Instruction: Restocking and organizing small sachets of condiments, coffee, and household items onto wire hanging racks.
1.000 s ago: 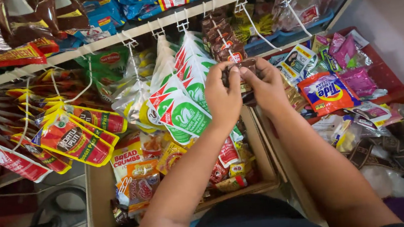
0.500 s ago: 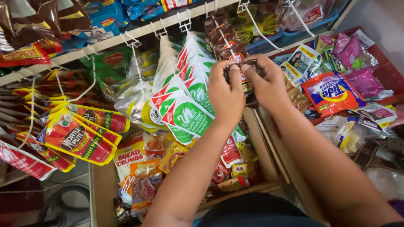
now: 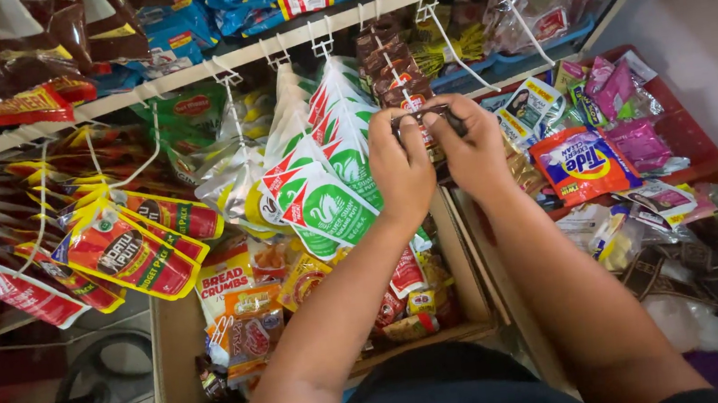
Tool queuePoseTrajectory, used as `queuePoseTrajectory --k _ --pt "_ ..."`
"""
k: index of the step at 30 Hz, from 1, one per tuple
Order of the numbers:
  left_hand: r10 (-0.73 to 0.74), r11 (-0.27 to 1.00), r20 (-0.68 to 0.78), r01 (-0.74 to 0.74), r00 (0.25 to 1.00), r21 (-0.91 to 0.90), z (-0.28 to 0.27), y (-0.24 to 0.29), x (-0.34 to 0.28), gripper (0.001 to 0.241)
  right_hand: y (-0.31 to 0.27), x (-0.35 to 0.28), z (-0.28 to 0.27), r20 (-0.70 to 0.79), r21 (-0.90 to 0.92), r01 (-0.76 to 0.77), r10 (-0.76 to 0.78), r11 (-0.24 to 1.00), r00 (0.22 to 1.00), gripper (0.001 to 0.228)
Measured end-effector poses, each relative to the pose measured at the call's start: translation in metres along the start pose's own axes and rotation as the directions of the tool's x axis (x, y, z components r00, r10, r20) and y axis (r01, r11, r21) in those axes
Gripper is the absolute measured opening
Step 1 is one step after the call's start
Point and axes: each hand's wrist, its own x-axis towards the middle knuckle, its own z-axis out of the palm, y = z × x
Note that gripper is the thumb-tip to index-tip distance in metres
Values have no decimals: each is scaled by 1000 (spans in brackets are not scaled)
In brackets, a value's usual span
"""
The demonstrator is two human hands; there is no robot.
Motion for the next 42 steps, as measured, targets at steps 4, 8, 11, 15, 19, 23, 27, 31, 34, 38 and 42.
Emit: queuePoseTrajectory --k 4,8,11,15,19,23,27,31,34,38,42 --pt "10 998 21 -12 1000 55 0 -1 6 13 8 5 1 13 28 -12 12 1000 1000 10" --pt "60 996 -6 -59 998 61 3 -6 10 14 7 10 7 -25 -23 0 -1 1000 1000 10" --pt "4 999 19 -5 1000 51 2 -6 14 14 13 15 11 -76 -87 51 -58 995 995 11" --pt "26 996 -9 -25 1000 85 6 -12 18 14 7 17 17 -118 -204 154 -181 967 976 14" --pt "13 994 -30 -9 999 108 13 -20 20 14 9 23 23 -184 -279 189 -246 941 952 18" --pt "12 995 -47 -7 999 96 19 -26 20 17 13 29 24 -184 -305 209 -273 929 944 18" --pt "-21 997 -30 23 999 78 18 -21 16 23 12 25 21 -168 -334 225 -293 915 941 18" --pt "44 997 20 -45 999 55 7 -6 7 42 8 16 19 -156 -375 255 -332 891 930 24" --pt "130 989 61 -134 990 66 -2 1 -5 52 6 5 18 -158 -355 272 -344 895 925 30" --pt "137 984 169 -153 976 88 -17 13 -19 69 20 -13 14 -180 -278 236 -292 931 939 37" --pt "109 992 264 -120 958 26 -25 7 -41 76 18 -32 10 -170 -305 225 -285 925 943 40"
